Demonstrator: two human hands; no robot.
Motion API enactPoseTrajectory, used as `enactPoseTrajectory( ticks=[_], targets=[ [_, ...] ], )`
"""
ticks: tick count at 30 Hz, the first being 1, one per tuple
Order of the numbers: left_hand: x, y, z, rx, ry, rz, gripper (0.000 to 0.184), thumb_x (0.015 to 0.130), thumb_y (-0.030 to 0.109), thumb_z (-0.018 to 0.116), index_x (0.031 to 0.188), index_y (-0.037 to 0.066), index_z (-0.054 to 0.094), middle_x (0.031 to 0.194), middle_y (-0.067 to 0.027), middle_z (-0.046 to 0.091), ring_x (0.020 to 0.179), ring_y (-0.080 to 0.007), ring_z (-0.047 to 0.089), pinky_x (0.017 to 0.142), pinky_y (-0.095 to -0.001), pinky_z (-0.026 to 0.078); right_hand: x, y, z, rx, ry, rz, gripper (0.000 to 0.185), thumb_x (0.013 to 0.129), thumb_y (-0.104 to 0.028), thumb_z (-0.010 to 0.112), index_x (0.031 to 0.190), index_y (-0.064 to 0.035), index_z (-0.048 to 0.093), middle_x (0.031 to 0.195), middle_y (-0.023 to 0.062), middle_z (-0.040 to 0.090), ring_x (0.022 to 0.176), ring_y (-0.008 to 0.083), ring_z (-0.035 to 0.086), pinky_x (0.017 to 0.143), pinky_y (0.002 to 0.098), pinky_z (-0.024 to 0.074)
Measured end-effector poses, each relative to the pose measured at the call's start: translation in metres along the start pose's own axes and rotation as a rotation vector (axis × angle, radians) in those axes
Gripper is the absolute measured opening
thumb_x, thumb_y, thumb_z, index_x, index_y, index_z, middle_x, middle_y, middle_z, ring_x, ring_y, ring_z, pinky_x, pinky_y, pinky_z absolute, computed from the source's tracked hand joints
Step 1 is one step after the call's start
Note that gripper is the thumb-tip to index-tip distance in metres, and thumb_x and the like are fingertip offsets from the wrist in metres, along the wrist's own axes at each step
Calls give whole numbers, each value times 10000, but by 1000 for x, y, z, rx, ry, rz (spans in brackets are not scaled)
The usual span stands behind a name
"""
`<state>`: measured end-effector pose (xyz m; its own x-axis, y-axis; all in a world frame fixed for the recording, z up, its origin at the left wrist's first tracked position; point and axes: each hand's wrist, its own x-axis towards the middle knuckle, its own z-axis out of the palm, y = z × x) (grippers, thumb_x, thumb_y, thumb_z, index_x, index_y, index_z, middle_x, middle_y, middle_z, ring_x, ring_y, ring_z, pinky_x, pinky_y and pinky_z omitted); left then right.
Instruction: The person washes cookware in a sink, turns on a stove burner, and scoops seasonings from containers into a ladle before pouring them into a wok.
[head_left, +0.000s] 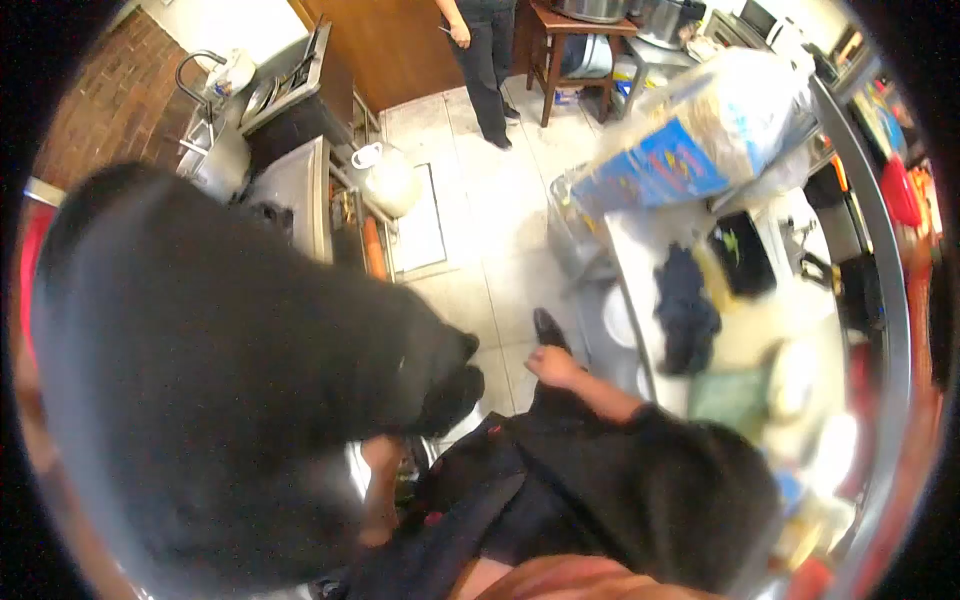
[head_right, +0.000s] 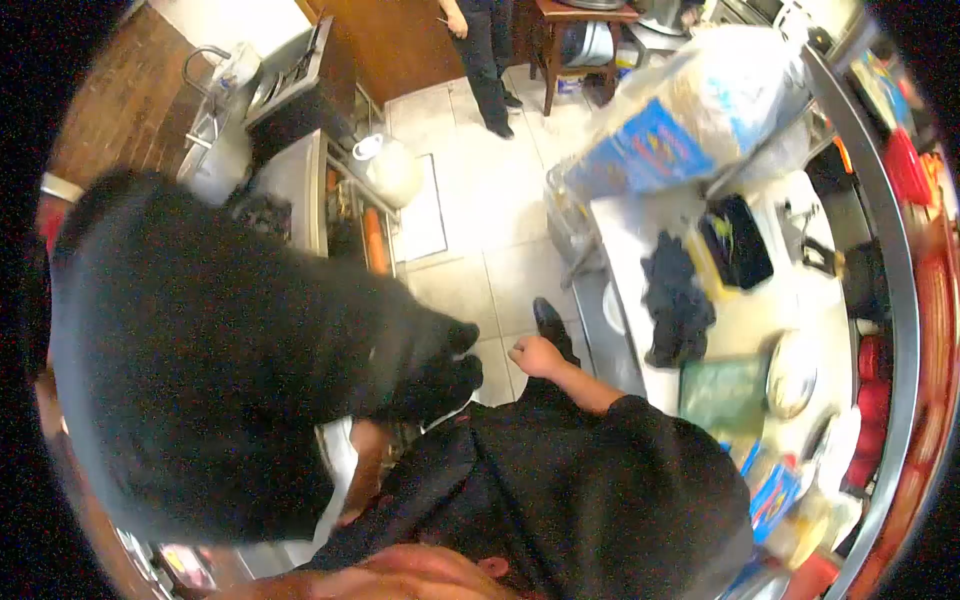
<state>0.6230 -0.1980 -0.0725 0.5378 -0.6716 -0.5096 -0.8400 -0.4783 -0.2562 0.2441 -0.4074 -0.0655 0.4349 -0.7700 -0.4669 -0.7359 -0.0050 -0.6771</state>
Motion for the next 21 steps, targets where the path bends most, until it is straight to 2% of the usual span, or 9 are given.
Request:
enactPoseTrajectory(
  ticks=[3, 7, 9, 11, 12, 13, 14, 16, 21],
  targets=[
    [-12, 25, -8, -115, -66, -137, 244, 765, 292, 626, 877, 79, 668, 884, -120, 666, 792, -280, 647, 663, -410, 517, 73, 27, -49, 14, 12, -51, 349, 796, -336, 561, 898, -18, 663, 907, 226, 637, 867, 377, 613, 771, 445, 483],
    [-20, 68, -17, -242, -129, -257, 239, 776, 283, 620, 887, 74, 662, 886, -125, 661, 798, -289, 641, 673, -413, 511, 141, -4, -135, 165, 116, -93, 351, 797, -336, 566, 878, -6, 657, 900, 220, 638, 851, 395, 607, 773, 449, 481],
    [-27, 82, -19, -304, -148, -290, 237, 781, 278, 618, 892, 72, 659, 887, -128, 659, 801, -293, 637, 678, -414, 508, 193, -6, -158, 24, 121, -137, 366, 860, -348, 534, 1015, -36, 648, 923, 197, 658, 802, 350, 634, 747, 418, 493],
    [-33, 93, -20, -371, -157, -308, 235, 787, 273, 615, 897, 70, 656, 888, -131, 656, 804, -297, 634, 683, -416, 504, 237, -16, -185, -5, 184, -137, 387, 876, -361, 524, 1066, -42, 632, 932, 177, 664, 790, 310, 641, 741, 403, 497],
    [-36, 97, -22, -409, -160, -325, 233, 789, 270, 613, 899, 69, 655, 889, -132, 655, 805, -300, 632, 685, -416, 503, 264, -20, -195, 143, 82, -198, 382, 889, -358, 510, 1051, -34, 631, 877, 151, 666, 716, 253, 639, 682, 377, 508],
    [-37, 105, -21, -437, -162, -327, 232, 792, 268, 612, 902, 68, 654, 889, -133, 654, 807, -302, 631, 687, -417, 501, 288, -27, -198, 177, 96, -72, 234, 832, -208, 539, 881, -11, 656, 840, 170, 665, 745, 291, 636, 670, 402, 501],
    [-41, 107, -18, -476, -177, -354, 231, 795, 266, 611, 904, 67, 652, 890, -135, 652, 808, -304, 629, 690, -418, 500, 300, -55, -217, 300, -36, 49, 211, 834, -205, 562, 910, -26, 644, 790, 129, 640, 678, 210, 617, 557, 358, 495],
    [-36, 116, -18, -543, -188, -381, 228, 800, 261, 608, 909, 65, 649, 891, -137, 650, 811, -308, 626, 695, -419, 497, 331, -73, -218, 609, 0, 115, 234, 840, -224, 577, 959, -26, 611, 754, 78, 594, 618, 177, 588, 477, 307, 466],
    [-10, 141, -25, -720, -231, -459, 222, 813, 249, 601, 922, 59, 643, 894, -144, 644, 819, -319, 618, 707, -423, 489, 391, -112, -229, 664, -110, 131, 245, 846, -224, 587, 992, -29, 565, 789, 70, 582, 585, 180, 569, 454, 290, 447]
  ],
)
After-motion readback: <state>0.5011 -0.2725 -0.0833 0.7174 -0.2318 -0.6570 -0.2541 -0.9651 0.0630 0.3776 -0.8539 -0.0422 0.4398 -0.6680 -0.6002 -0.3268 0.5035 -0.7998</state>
